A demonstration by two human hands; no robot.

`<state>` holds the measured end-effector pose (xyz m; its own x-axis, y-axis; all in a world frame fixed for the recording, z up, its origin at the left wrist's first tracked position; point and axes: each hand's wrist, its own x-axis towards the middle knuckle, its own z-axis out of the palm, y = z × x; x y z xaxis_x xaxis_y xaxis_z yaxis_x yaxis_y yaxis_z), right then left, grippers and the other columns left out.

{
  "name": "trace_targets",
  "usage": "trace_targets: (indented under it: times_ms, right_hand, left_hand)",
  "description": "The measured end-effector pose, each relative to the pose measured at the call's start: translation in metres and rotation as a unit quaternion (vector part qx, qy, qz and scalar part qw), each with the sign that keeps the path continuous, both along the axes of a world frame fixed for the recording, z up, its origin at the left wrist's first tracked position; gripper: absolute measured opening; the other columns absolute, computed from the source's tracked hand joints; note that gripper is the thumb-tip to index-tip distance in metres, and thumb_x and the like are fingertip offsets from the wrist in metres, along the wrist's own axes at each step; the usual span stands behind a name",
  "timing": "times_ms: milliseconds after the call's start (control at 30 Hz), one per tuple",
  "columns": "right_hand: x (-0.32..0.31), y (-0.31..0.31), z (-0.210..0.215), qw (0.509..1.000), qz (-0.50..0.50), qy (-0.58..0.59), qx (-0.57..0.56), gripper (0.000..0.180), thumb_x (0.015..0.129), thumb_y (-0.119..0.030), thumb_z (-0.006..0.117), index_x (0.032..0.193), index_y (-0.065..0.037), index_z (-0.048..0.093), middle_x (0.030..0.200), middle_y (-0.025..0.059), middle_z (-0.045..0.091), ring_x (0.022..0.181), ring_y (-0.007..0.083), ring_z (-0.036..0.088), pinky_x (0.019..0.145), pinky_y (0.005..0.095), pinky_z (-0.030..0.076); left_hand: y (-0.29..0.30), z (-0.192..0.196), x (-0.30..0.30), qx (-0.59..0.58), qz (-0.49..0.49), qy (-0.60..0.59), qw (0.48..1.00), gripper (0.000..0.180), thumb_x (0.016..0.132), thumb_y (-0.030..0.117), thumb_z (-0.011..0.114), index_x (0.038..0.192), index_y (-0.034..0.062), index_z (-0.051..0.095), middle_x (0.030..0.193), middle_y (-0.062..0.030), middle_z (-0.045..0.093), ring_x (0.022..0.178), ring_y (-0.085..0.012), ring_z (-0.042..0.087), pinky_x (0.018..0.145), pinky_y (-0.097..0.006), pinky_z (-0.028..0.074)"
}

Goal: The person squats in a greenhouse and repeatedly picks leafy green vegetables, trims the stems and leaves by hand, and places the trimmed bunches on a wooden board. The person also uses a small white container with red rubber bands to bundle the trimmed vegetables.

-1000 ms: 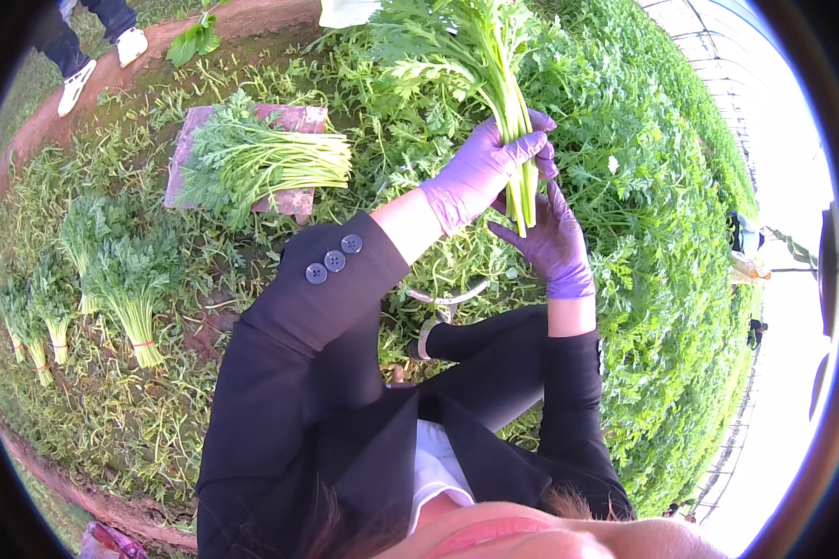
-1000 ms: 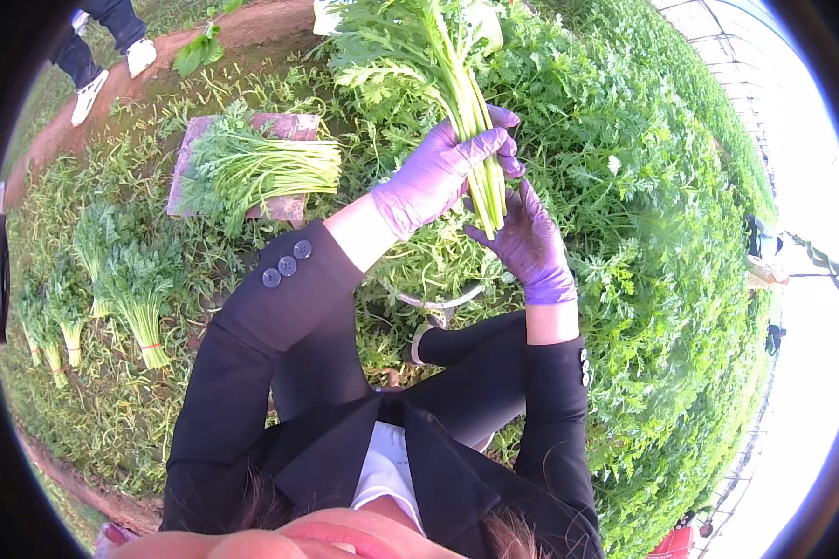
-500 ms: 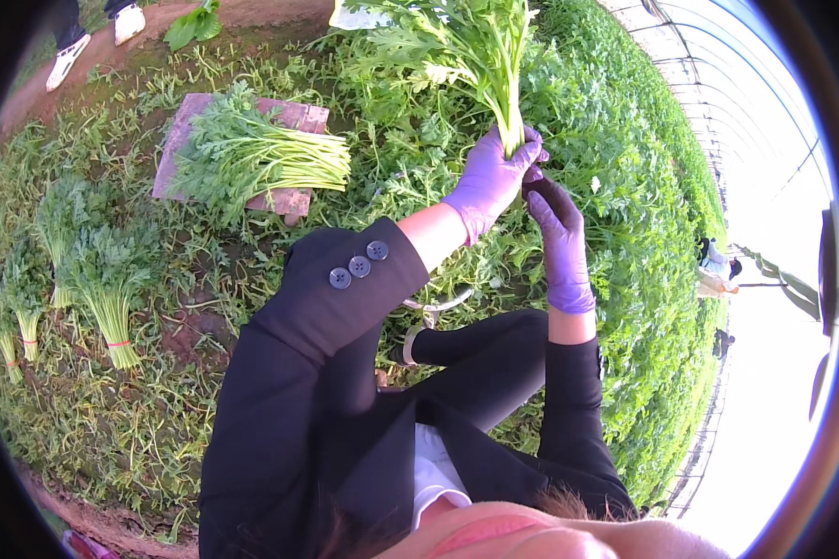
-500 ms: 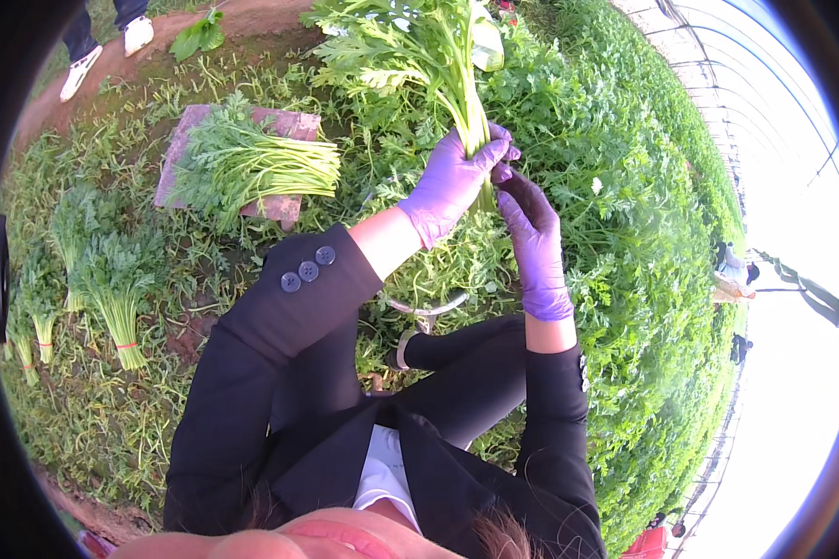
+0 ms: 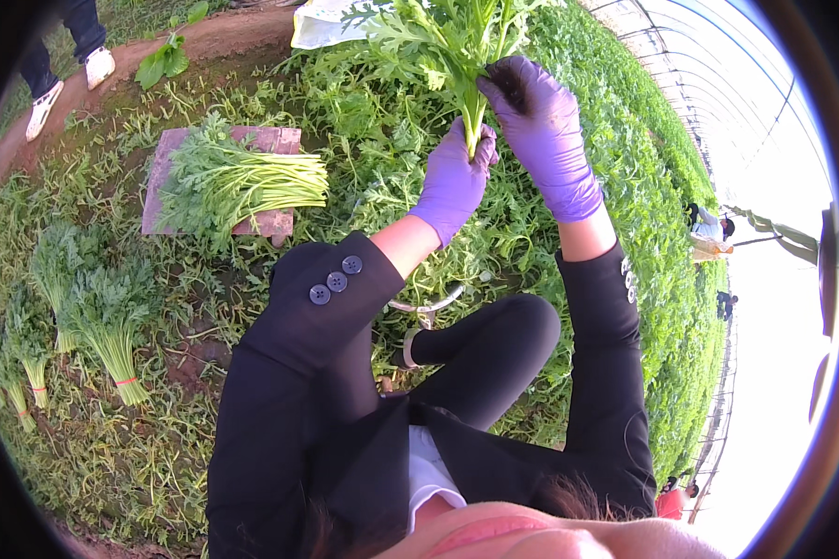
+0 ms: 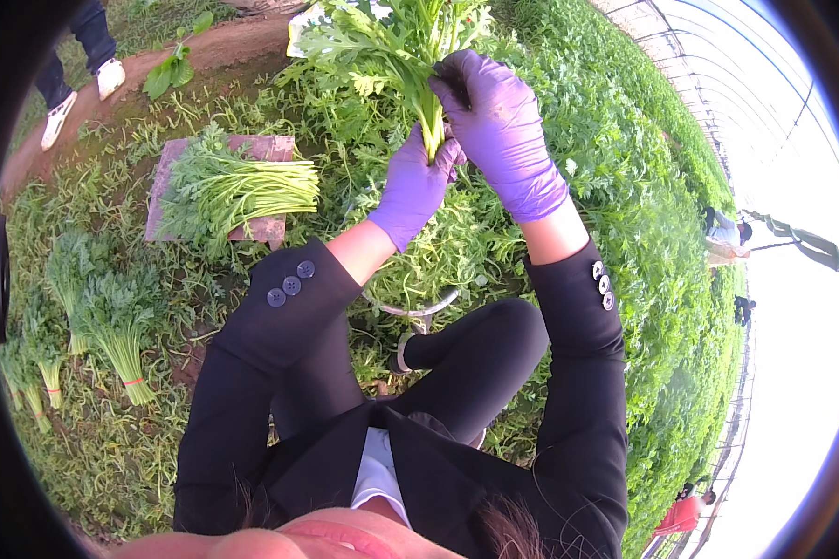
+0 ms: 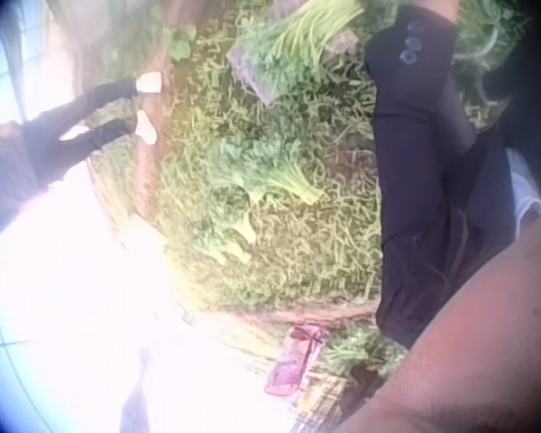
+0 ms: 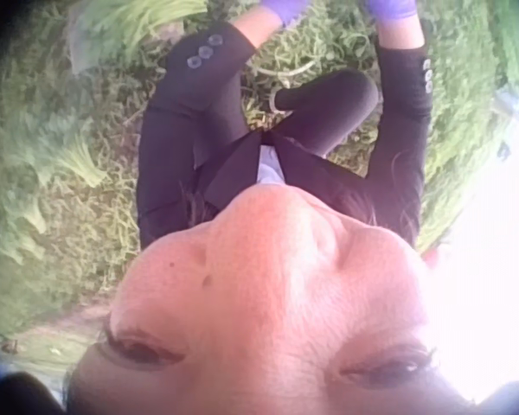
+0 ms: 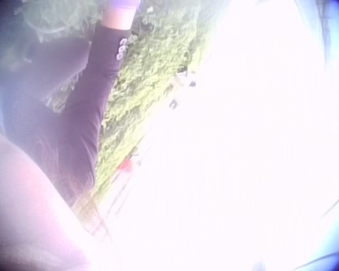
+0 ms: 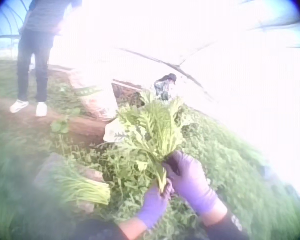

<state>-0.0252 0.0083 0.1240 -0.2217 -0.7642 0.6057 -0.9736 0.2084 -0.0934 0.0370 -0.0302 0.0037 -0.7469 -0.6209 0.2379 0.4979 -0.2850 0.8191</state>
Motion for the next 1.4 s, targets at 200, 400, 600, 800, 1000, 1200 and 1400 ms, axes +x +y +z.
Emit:
trace_targets:
  times_ms: [200, 400, 600, 800, 1000, 1200, 1400]
  right_hand:
    - [-0.02, 0.011, -0.025, 0.972, -0.012, -0.015, -0.236, 0.018, 0.087, 0.001, 0.07, 0.103, -0.006, 0.066, 0.093, 0.0061, 0.07, 0.078, 0.0147, 0.067, 0.07, 0.0279, 0.055]
    - [-0.035, 0.029, -0.037, 0.705, 0.111, -0.598, -0.366, 0.015, 0.091, -0.003, 0.069, 0.102, 0.002, 0.061, 0.089, 0.0091, 0.068, 0.067, 0.013, 0.06, 0.059, 0.026, 0.051]
    - [-0.07, 0.047, -0.001, 0.563, 0.224, -0.699, -0.38, 0.025, 0.098, -0.006, 0.058, 0.119, 0.009, 0.057, 0.092, 0.0096, 0.061, 0.072, 0.0132, 0.054, 0.062, 0.0259, 0.047]
    - [-0.047, 0.078, -0.054, 0.675, 0.008, -0.737, 0.039, 0.057, 0.102, -0.043, 0.052, 0.143, -0.004, 0.047, 0.136, 0.0106, 0.057, 0.129, 0.0236, 0.051, 0.107, 0.0414, 0.039]
    - [0.005, 0.084, -0.09, 0.715, 0.029, -0.696, 0.052, 0.061, 0.1, -0.019, 0.059, 0.151, -0.002, 0.03, 0.118, 0.0041, 0.06, 0.096, 0.0114, 0.06, 0.081, 0.0275, 0.05]
    - [0.011, 0.044, -0.074, 0.762, 0.083, -0.618, 0.174, 0.038, 0.103, -0.021, 0.055, 0.135, -0.004, 0.046, 0.088, -0.0003, 0.06, 0.068, 0.0046, 0.051, 0.061, 0.018, 0.042]
    - [-0.017, -0.044, -0.141, 0.778, 0.199, -0.517, 0.296, 0.041, 0.102, -0.028, 0.056, 0.133, -0.002, 0.049, 0.094, 0.0044, 0.063, 0.077, 0.0095, 0.055, 0.065, 0.0244, 0.046]
  left_hand:
    - [0.002, 0.006, 0.006, 0.02, -0.039, -0.014, 0.999, 0.018, 0.101, 0.014, 0.058, 0.116, 0.005, 0.054, 0.085, -0.0012, 0.062, 0.071, -0.0078, 0.058, 0.061, -0.023, 0.047]
    - [0.007, 0.015, 0.008, -0.033, -0.064, -0.073, 0.995, 0.02, 0.1, 0.016, 0.059, 0.115, 0.0038, 0.055, 0.077, -0.0022, 0.062, 0.065, -0.0094, 0.058, 0.056, -0.025, 0.047]
    - [0.008, 0.011, 0.011, -0.002, -0.117, -0.089, 0.989, 0.021, 0.101, 0.021, 0.059, 0.109, 0.003, 0.054, 0.075, -0.003, 0.061, 0.061, -0.0097, 0.056, 0.055, -0.025, 0.047]
    - [-0.004, 0.004, 0.003, 0.129, -0.141, 0.036, 0.981, 0.018, 0.101, 0.022, 0.059, 0.106, 0.0051, 0.058, 0.078, -0.0018, 0.063, 0.064, -0.01, 0.057, 0.061, -0.024, 0.049]
    - [-0.001, -0.001, -0.003, 0.148, -0.104, 0.057, 0.982, 0.02, 0.099, 0.02, 0.062, 0.113, 0.0058, 0.059, 0.091, -0.0024, 0.063, 0.078, -0.0112, 0.06, 0.07, -0.027, 0.053]
    - [-0.049, 0.011, 0.033, 0.04, -0.091, -0.033, 0.994, 0.03, 0.093, 0.031, 0.07, 0.108, 0.0051, 0.066, 0.092, -0.0033, 0.066, 0.088, -0.0127, 0.062, 0.079, -0.026, 0.05]
    - [-0.187, -0.053, 0.113, 0.257, -0.036, 0.021, 0.966, 0.034, 0.097, 0.018, 0.062, 0.125, -0.0009, 0.06, 0.116, -0.0065, 0.067, 0.112, -0.018, 0.062, 0.1, -0.032, 0.048]
